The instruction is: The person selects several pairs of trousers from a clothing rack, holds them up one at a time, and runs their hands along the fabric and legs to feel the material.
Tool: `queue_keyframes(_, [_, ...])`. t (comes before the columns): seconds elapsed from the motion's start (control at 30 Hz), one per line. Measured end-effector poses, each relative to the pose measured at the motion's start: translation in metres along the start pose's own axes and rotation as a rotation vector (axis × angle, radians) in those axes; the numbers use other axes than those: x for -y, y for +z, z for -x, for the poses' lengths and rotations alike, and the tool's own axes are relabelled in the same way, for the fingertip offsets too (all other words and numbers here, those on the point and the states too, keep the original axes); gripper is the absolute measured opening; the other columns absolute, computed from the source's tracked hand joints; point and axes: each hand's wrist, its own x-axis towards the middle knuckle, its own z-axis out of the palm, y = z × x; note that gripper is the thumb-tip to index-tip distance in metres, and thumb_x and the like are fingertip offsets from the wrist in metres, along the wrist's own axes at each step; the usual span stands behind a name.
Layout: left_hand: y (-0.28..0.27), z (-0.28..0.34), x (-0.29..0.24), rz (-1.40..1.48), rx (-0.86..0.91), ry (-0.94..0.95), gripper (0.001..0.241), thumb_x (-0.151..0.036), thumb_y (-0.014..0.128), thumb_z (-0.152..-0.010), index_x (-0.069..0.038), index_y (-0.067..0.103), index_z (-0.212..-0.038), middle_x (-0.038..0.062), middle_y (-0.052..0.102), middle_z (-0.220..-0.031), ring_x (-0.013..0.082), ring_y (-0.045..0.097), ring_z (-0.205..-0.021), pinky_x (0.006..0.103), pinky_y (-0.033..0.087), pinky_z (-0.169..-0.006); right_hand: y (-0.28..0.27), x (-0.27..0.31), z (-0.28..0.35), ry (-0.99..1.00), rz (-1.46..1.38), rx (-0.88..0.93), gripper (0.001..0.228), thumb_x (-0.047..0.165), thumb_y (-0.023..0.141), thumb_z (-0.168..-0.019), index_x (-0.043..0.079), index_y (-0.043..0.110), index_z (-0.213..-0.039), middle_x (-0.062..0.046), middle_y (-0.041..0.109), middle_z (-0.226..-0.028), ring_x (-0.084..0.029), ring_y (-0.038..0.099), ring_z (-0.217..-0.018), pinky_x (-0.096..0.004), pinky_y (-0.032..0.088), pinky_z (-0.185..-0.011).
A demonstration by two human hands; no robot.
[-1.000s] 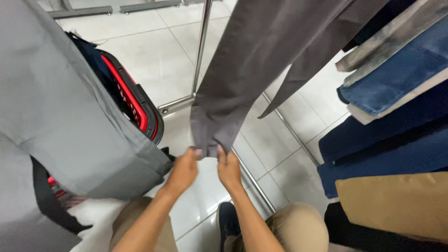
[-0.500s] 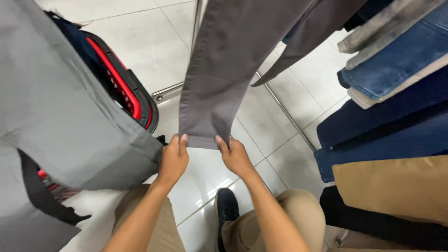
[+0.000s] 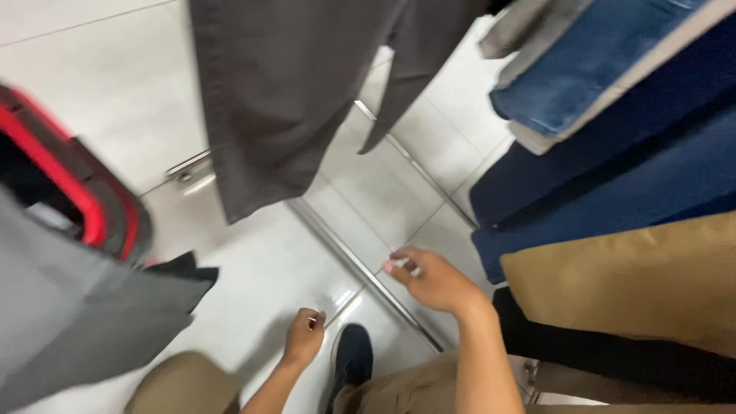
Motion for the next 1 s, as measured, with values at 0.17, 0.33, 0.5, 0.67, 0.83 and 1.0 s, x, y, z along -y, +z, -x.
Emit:
queue_keyframes(0.17, [-0.017,-0.002,-0.135,0.175,0.118,0.086,0.029,-0.032,0.056,-0.089,-0.008,0.055,-0.106,0.014,0.060,-0.106,0.0314,0.058,-0.106,0.0388,0.048,-0.089,-0.018,-0.018,-0.014,0.027,0.109,-0.015,0.046,0.039,0.046,-0.090,0.012,0.055,-0.127,-0.017,0.064,-0.113,-0.032,0.062,-0.106,-0.045,0.052,-0.084])
queue_keyframes(0.33, [-0.028,-0.046,-0.244,0.238,-0.090,0.380,0.041,-0.024,0.061,-0.086,-0.001,0.050,-0.118,0.022,0.055,-0.115,0.0382,0.057,-0.103,0.0425,0.045,-0.088,-0.028,-0.017,-0.038,0.005,0.041,-0.011,0.047,0.039,0.045,-0.090,0.011,0.055,-0.127,-0.019,0.063,-0.114,-0.035,0.061,-0.107,-0.048,0.051,-0.085])
queue_keyframes(0.5, [-0.034,-0.060,-0.329,0.293,-0.304,0.599,0.057,-0.012,0.062,-0.086,0.003,0.034,-0.133,0.029,0.040,-0.130,0.0473,0.046,-0.113,0.0528,0.035,-0.099,-0.045,-0.008,-0.053,0.008,0.076,-0.029,0.047,0.042,0.041,-0.091,0.015,0.054,-0.128,-0.016,0.063,-0.113,-0.032,0.062,-0.105,-0.046,0.051,-0.081])
queue_keyframes(0.67, [-0.018,-0.096,-0.333,0.252,-0.313,0.483,0.015,-0.024,0.056,-0.093,-0.017,0.055,-0.106,0.000,0.052,-0.102,0.0194,0.049,-0.113,0.0291,0.033,-0.099,-0.053,-0.010,-0.053,-0.042,0.019,-0.048,0.044,0.030,0.040,-0.092,0.010,0.052,-0.130,-0.021,0.061,-0.114,-0.038,0.060,-0.106,-0.050,0.050,-0.081])
queue_keyframes(0.83, [-0.032,-0.045,-0.316,0.409,-0.126,0.455,0.014,-0.022,0.041,-0.099,-0.011,0.046,-0.106,0.011,0.062,-0.095,0.0237,0.059,-0.098,0.0369,0.044,-0.087,-0.060,-0.023,-0.044,-0.042,-0.039,-0.144,0.049,0.030,0.035,-0.093,0.007,0.044,-0.135,-0.027,0.056,-0.121,-0.042,0.054,-0.113,-0.055,0.046,-0.087])
queue_keyframes(1.0, [-0.054,0.015,-0.286,0.596,0.072,0.535,0.010,-0.012,0.037,-0.099,-0.006,0.045,-0.102,0.008,0.059,-0.085,0.0142,0.053,-0.087,0.0325,0.044,-0.085,-0.052,-0.030,-0.028,-0.061,-0.122,-0.263,0.065,0.050,0.036,-0.091,0.007,0.035,-0.140,-0.028,0.043,-0.134,-0.042,0.041,-0.125,-0.055,0.034,-0.101])
